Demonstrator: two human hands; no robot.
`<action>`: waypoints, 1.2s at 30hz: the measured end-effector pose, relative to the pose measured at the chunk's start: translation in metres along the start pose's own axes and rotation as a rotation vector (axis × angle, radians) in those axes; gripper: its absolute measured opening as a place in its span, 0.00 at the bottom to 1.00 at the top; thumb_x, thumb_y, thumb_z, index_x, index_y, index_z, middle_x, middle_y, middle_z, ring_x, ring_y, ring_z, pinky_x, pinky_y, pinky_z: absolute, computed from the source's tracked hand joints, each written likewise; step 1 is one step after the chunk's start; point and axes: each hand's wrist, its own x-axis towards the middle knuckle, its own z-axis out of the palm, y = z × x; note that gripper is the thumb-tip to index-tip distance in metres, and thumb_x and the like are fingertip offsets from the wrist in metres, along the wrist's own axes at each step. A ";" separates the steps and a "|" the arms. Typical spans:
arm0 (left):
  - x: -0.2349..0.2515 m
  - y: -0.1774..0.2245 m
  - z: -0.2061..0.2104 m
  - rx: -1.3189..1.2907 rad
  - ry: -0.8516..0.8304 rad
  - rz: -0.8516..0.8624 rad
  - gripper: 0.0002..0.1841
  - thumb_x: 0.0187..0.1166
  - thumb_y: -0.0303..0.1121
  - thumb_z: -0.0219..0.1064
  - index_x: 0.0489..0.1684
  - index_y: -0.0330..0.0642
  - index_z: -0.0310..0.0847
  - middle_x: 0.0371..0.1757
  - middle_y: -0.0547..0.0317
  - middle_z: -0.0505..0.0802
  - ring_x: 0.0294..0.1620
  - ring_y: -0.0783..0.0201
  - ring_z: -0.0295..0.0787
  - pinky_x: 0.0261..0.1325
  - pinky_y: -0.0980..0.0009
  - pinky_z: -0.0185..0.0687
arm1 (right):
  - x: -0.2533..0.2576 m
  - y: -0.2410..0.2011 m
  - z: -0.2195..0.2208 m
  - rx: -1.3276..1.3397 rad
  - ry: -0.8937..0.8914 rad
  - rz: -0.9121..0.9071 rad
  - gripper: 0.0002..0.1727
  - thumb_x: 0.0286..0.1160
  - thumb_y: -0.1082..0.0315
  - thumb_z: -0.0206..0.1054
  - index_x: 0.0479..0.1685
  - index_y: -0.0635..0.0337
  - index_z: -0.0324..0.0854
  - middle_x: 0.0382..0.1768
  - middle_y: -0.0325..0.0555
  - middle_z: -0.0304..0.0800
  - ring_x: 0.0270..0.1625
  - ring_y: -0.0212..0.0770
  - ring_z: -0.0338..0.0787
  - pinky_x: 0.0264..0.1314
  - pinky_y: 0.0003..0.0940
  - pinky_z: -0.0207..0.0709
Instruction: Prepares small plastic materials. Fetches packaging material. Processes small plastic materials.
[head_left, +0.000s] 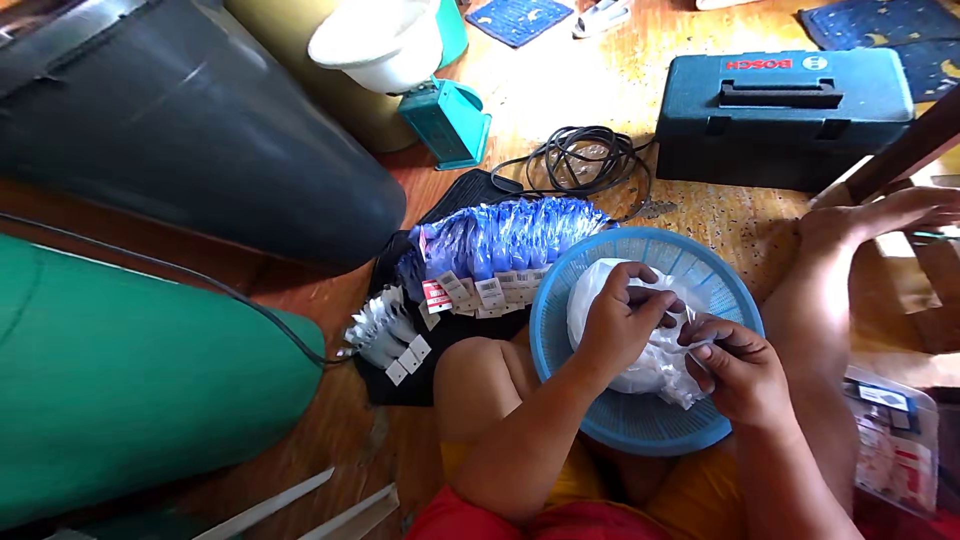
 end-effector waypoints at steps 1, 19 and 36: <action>0.001 -0.001 0.000 -0.018 0.010 -0.028 0.11 0.82 0.24 0.67 0.55 0.37 0.71 0.36 0.57 0.96 0.34 0.69 0.95 0.45 0.72 0.91 | 0.000 0.000 0.000 0.001 0.020 -0.009 0.06 0.79 0.68 0.71 0.47 0.54 0.92 0.47 0.36 0.93 0.26 0.21 0.84 0.25 0.16 0.80; -0.010 0.003 -0.005 0.580 0.083 0.376 0.13 0.80 0.38 0.68 0.40 0.35 0.93 0.35 0.53 0.95 0.38 0.66 0.94 0.46 0.69 0.92 | -0.003 0.001 0.029 -1.230 0.196 -0.317 0.08 0.77 0.73 0.65 0.42 0.64 0.90 0.46 0.55 0.92 0.45 0.39 0.93 0.45 0.26 0.86; -0.004 0.001 -0.021 0.541 0.023 0.688 0.07 0.77 0.28 0.69 0.38 0.36 0.94 0.42 0.53 0.97 0.48 0.66 0.95 0.56 0.71 0.90 | -0.004 -0.008 0.023 -0.574 0.050 -0.124 0.05 0.75 0.76 0.69 0.43 0.63 0.90 0.50 0.43 0.89 0.31 0.23 0.87 0.30 0.17 0.85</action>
